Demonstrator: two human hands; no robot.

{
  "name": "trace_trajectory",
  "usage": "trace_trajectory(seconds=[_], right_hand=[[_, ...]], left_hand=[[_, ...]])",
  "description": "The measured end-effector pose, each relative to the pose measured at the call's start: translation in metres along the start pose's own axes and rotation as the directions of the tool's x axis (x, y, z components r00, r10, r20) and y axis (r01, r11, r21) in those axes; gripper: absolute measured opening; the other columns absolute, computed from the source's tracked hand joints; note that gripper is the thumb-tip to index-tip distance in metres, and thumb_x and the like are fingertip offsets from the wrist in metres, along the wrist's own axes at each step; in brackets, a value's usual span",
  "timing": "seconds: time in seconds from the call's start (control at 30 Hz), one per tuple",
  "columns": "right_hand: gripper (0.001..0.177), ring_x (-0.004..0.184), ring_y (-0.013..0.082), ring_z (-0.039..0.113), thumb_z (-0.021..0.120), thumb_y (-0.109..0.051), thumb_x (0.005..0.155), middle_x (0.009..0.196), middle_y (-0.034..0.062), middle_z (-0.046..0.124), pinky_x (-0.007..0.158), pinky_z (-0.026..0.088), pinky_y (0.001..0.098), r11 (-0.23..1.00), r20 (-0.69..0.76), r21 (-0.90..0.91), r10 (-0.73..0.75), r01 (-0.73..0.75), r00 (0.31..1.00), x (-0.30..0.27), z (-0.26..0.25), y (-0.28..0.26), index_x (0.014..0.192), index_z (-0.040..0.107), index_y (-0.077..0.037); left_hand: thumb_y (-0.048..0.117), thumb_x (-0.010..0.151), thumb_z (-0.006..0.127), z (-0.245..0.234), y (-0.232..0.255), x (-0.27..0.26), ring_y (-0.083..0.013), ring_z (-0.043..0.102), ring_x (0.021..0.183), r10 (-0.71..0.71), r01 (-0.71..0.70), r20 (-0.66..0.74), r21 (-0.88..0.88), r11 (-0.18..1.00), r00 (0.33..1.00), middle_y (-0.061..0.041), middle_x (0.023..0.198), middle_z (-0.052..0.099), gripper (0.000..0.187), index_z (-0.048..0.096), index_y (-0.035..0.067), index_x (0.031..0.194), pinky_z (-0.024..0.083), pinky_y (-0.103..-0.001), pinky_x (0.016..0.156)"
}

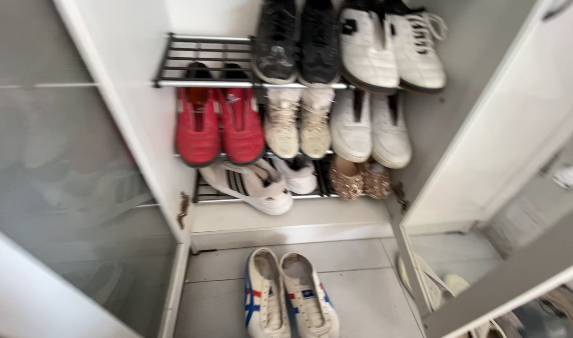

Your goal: The person organizes various shoes by picking them up from the floor and placing them onto a multi-tiered shoe rack inside a white cabinet. The person handles sneakers, flats, and sandals, arranging them neatly on the shelves.

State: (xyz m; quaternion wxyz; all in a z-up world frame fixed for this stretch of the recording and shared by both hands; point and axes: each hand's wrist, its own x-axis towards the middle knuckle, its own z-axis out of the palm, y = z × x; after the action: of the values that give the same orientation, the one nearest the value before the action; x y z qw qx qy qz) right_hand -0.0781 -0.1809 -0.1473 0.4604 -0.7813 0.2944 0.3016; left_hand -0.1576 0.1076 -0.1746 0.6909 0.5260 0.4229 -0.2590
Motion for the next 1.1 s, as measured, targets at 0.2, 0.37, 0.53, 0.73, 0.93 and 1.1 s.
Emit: trace_trajectory(seconds=[0.2, 0.37, 0.53, 0.73, 0.93, 1.1], right_hand=[[0.077, 0.117, 0.0323, 0.063, 0.076, -0.022, 0.074, 0.131, 0.0194, 0.061, 0.091, 0.054, 0.0500, 0.936, -0.090, 0.326, -0.113, 0.136, 0.990, 0.007, -0.006, -0.022, 0.141, 0.045, 0.000], [0.070, 0.117, 0.0312, 0.064, 0.068, -0.021, 0.076, 0.131, 0.0183, 0.062, 0.093, 0.053, 0.0482, 0.704, -0.165, 0.639, -0.269, 0.310, 0.949, -0.035, -0.047, -0.058, 0.140, 0.048, -0.001], [0.065, 0.118, 0.0300, 0.065, 0.061, -0.020, 0.078, 0.132, 0.0172, 0.063, 0.095, 0.052, 0.0464, 0.377, -0.199, 0.825, -0.504, 0.421, 0.840, -0.142, -0.076, -0.096, 0.140, 0.050, -0.002], [0.060, 0.115, 0.0227, 0.064, 0.055, -0.028, 0.081, 0.131, 0.0077, 0.066, 0.092, 0.049, 0.0416, 0.355, -0.090, 0.819, -0.696, 0.451, 0.712, -0.290, -0.089, -0.172, 0.138, 0.052, -0.012], [0.034, 0.077, 0.0130, 0.052, 0.061, -0.030, 0.088, 0.101, 0.0045, 0.062, 0.069, 0.045, 0.0327, 0.296, -0.018, 0.808, -0.852, 0.509, 0.523, -0.349, -0.065, -0.288, 0.115, 0.053, -0.012], [0.027, 0.055, 0.0106, 0.036, 0.063, -0.031, 0.092, 0.077, 0.0013, 0.052, 0.054, 0.034, 0.0295, 0.346, 0.155, 0.869, -0.870, 0.354, 0.468, -0.367, -0.016, -0.369, 0.105, 0.057, -0.008]], left_hand=[[0.043, 0.077, 0.068, 0.038, 0.034, -0.066, -0.0353, 0.060, 0.114, 0.259, -0.290, -0.133, -0.520, 0.803, 0.957, -0.020, 0.130, 0.058, 0.072, 0.049, 0.009, 0.137, 0.048, -0.049, 0.094], [0.036, 0.078, 0.065, 0.083, 0.093, -0.184, -0.0301, 0.061, 0.109, 0.479, -0.528, -0.271, -0.641, 0.557, 0.835, -0.017, 0.123, 0.062, 0.063, 0.052, 0.006, 0.131, 0.048, -0.043, 0.093], [0.030, 0.078, 0.063, 0.076, 0.142, -0.298, -0.0248, 0.063, 0.104, 0.712, -0.766, -0.406, -0.575, 0.287, 0.572, -0.014, 0.116, 0.065, 0.054, 0.056, 0.003, 0.125, 0.049, -0.037, 0.091], [0.032, 0.082, 0.067, 0.032, 0.250, -0.366, -0.0181, 0.056, 0.100, 0.740, -0.911, -0.562, -0.375, 0.170, 0.369, -0.009, 0.113, 0.064, 0.046, 0.057, 0.003, 0.117, 0.042, -0.035, 0.085], [0.033, 0.071, 0.071, 0.003, 0.356, -0.375, -0.0224, 0.071, 0.080, 0.634, -0.884, -0.659, -0.459, 0.085, 0.403, -0.011, 0.102, 0.072, 0.054, 0.062, 0.001, 0.114, 0.053, -0.033, 0.059], [0.034, 0.069, 0.071, -0.014, 0.409, -0.366, -0.0239, 0.074, 0.082, 0.649, -0.881, -0.640, -0.462, 0.104, 0.412, -0.013, 0.103, 0.075, 0.057, 0.069, -0.004, 0.111, 0.059, -0.033, 0.061]])
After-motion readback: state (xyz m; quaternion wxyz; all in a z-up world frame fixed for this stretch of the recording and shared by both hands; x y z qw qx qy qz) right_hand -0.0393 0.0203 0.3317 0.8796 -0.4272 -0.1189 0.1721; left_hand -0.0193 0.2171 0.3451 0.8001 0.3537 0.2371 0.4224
